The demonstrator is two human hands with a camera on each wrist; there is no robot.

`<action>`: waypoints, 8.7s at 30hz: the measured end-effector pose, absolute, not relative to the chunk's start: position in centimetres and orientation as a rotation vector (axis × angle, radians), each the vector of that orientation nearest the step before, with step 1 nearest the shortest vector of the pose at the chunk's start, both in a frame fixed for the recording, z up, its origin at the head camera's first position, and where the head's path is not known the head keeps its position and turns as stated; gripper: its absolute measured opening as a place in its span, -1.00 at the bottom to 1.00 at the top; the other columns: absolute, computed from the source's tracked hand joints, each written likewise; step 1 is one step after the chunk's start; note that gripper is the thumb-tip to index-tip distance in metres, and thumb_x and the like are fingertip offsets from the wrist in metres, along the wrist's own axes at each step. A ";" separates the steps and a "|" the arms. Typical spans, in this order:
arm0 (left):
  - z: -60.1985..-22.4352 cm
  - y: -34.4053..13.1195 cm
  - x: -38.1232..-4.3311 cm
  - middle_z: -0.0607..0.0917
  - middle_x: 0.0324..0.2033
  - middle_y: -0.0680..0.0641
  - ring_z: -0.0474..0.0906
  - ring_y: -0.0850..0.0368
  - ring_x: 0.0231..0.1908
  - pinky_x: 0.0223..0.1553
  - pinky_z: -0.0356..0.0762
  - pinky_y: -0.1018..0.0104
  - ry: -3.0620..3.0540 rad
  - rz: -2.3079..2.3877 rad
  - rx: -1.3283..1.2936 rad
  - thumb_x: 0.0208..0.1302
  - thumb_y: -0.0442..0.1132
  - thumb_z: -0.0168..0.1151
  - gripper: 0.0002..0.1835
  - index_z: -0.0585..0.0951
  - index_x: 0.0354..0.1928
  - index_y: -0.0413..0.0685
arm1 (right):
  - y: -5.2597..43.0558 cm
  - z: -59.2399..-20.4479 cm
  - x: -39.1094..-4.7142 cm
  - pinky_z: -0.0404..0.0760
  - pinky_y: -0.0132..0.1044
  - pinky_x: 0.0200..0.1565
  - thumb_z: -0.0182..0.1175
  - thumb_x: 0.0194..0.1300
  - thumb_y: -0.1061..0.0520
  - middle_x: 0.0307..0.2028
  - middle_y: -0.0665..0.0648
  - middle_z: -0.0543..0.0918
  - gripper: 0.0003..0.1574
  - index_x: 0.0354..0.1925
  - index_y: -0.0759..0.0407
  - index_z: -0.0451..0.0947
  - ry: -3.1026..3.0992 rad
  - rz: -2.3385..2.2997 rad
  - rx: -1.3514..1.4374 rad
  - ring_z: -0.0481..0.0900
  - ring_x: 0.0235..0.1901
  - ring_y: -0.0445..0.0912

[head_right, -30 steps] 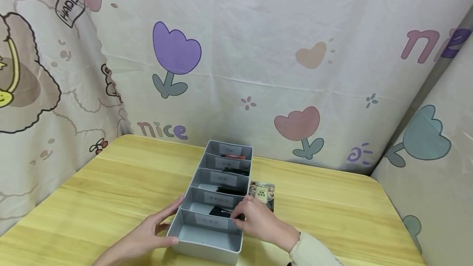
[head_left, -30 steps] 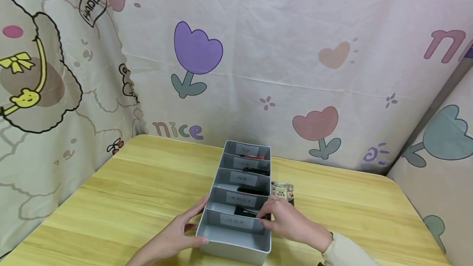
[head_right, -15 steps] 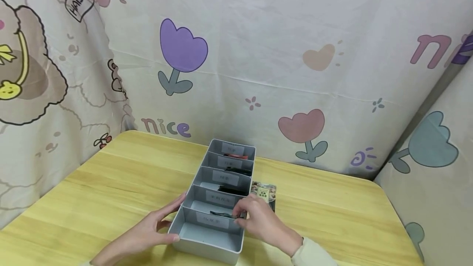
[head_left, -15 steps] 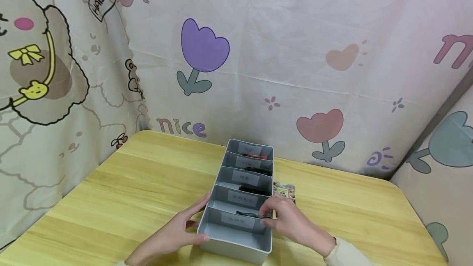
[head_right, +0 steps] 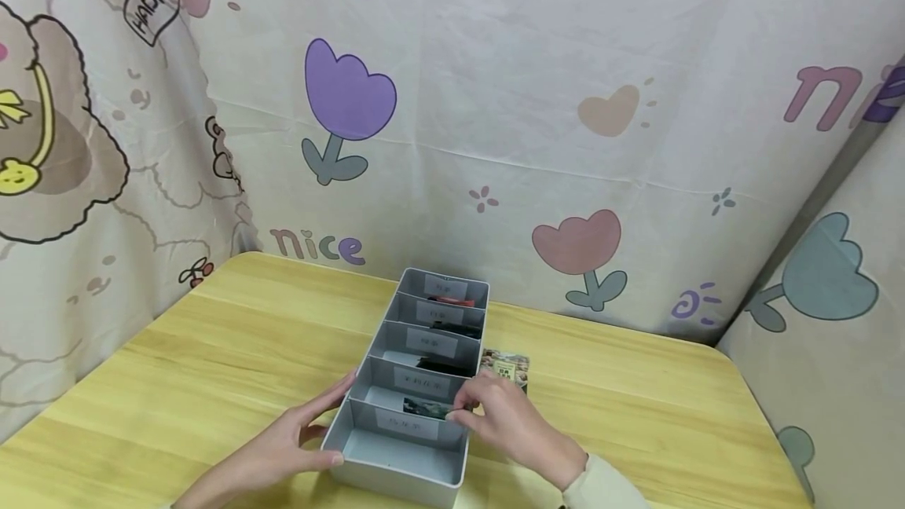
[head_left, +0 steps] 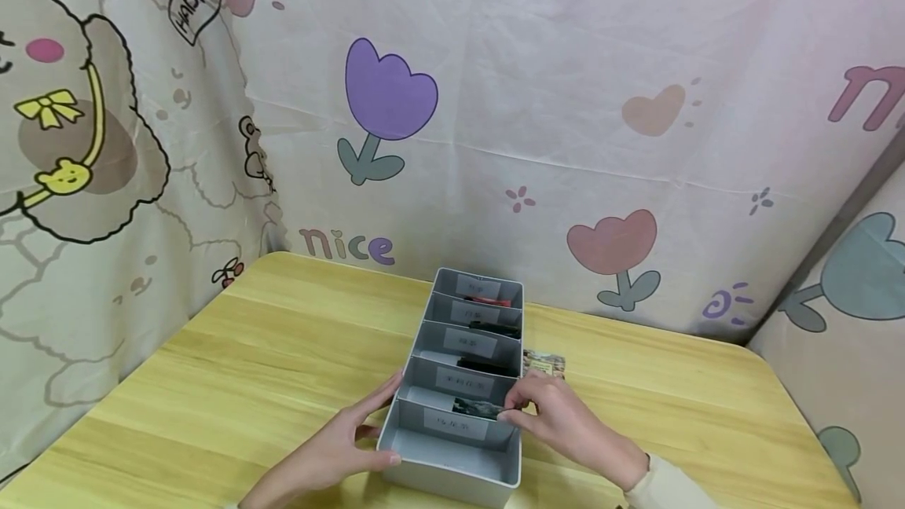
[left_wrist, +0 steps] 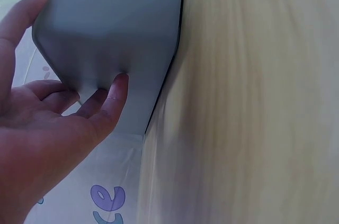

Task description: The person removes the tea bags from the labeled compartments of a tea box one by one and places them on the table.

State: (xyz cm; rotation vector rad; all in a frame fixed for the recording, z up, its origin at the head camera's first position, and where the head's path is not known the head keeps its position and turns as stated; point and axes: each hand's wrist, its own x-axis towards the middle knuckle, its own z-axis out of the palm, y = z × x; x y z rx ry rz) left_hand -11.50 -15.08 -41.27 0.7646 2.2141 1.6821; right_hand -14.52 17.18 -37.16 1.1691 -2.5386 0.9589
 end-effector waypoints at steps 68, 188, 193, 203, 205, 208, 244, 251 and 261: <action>-41.7 -15.3 -11.8 -0.05 0.45 -0.32 0.09 0.57 0.24 0.11 0.39 0.41 2.216 1.698 0.794 0.22 -0.34 0.31 -0.12 0.05 0.50 -0.15 | 20.3 -37.5 -18.6 0.51 -0.34 -0.42 0.37 0.19 0.14 -0.39 0.06 0.69 -0.88 -0.34 0.19 0.70 -2.572 1.606 0.400 0.53 -0.42 -0.14; -41.7 -15.3 -11.9 -0.03 0.44 -0.29 0.14 0.53 0.24 0.08 0.42 0.38 2.221 1.682 0.785 0.25 -0.34 0.29 -0.13 0.05 0.51 -0.07 | 26.0 -39.4 -19.2 0.57 -0.22 -0.27 0.28 0.28 0.22 -0.13 0.12 0.69 -0.71 -0.03 0.27 0.66 -2.789 0.962 0.480 0.55 -0.20 -0.03; -41.6 -15.1 -11.9 -0.03 0.45 -0.30 0.17 0.51 0.23 0.09 0.42 0.38 2.219 1.690 0.756 0.24 -0.33 0.30 -0.13 0.06 0.51 -0.06 | 24.2 -39.4 -19.5 0.57 -0.24 -0.30 0.28 0.26 0.24 -0.16 0.10 0.70 -0.75 -0.08 0.27 0.68 -2.725 0.948 0.641 0.56 -0.23 -0.05; -42.0 -15.3 -12.0 -0.02 0.44 -0.34 0.11 0.54 0.24 0.09 0.42 0.36 2.267 1.677 0.813 0.20 -0.34 0.32 -0.11 0.07 0.51 -0.07 | 21.1 -37.7 -19.3 0.54 -0.37 -0.42 0.28 0.27 0.20 -0.15 0.08 0.68 -0.77 -0.09 0.22 0.69 -2.637 1.040 0.815 0.51 -0.31 -0.22; -42.0 -15.3 -12.1 -0.03 0.45 -0.33 0.11 0.55 0.24 0.09 0.42 0.36 2.261 1.676 0.807 0.21 -0.34 0.31 -0.11 0.06 0.51 -0.07 | 20.6 -37.5 -19.3 0.55 -0.37 -0.40 0.29 0.27 0.18 -0.14 0.06 0.68 -0.75 -0.08 0.21 0.69 -2.639 1.047 0.843 0.53 -0.28 -0.19; -42.0 -15.3 -12.1 -0.03 0.45 -0.33 0.12 0.55 0.24 0.09 0.43 0.37 2.250 1.682 0.812 0.21 -0.35 0.31 -0.11 0.06 0.51 -0.07 | 20.0 -37.3 -19.4 0.55 -0.35 -0.36 0.29 0.27 0.14 -0.14 0.04 0.68 -0.73 -0.07 0.20 0.69 -2.656 1.066 0.880 0.56 -0.23 -0.12; -42.0 -15.4 -11.8 -0.02 0.43 -0.39 0.11 0.57 0.22 0.06 0.44 0.37 2.212 1.712 0.858 0.23 -0.34 0.30 -0.12 0.04 0.50 -0.18 | 17.9 -37.4 -20.2 0.51 -0.31 -0.25 0.35 0.21 0.16 -0.25 -0.03 0.69 -0.78 -0.16 0.20 0.74 -2.759 1.023 0.971 0.52 -0.25 -0.13; -42.1 -15.5 -11.8 -0.02 0.43 -0.38 0.13 0.56 0.22 0.05 0.45 0.35 2.214 1.719 0.844 0.23 -0.34 0.30 -0.12 0.04 0.50 -0.15 | 17.7 -37.3 -20.4 0.46 -0.35 -0.34 0.36 0.20 0.20 -0.35 -0.08 0.65 -0.84 -0.22 0.21 0.76 -2.730 0.876 1.043 0.47 -0.34 -0.19; -42.2 -15.6 -11.6 -0.01 0.44 -0.37 0.14 0.58 0.20 0.04 0.47 0.33 2.207 1.716 0.822 0.24 -0.33 0.29 -0.12 0.03 0.51 -0.12 | 17.6 -38.0 -20.8 0.50 -0.41 -0.40 0.38 0.17 0.21 -0.43 -0.09 0.67 -0.94 -0.35 0.17 0.76 -2.580 0.635 1.094 0.44 -0.38 -0.22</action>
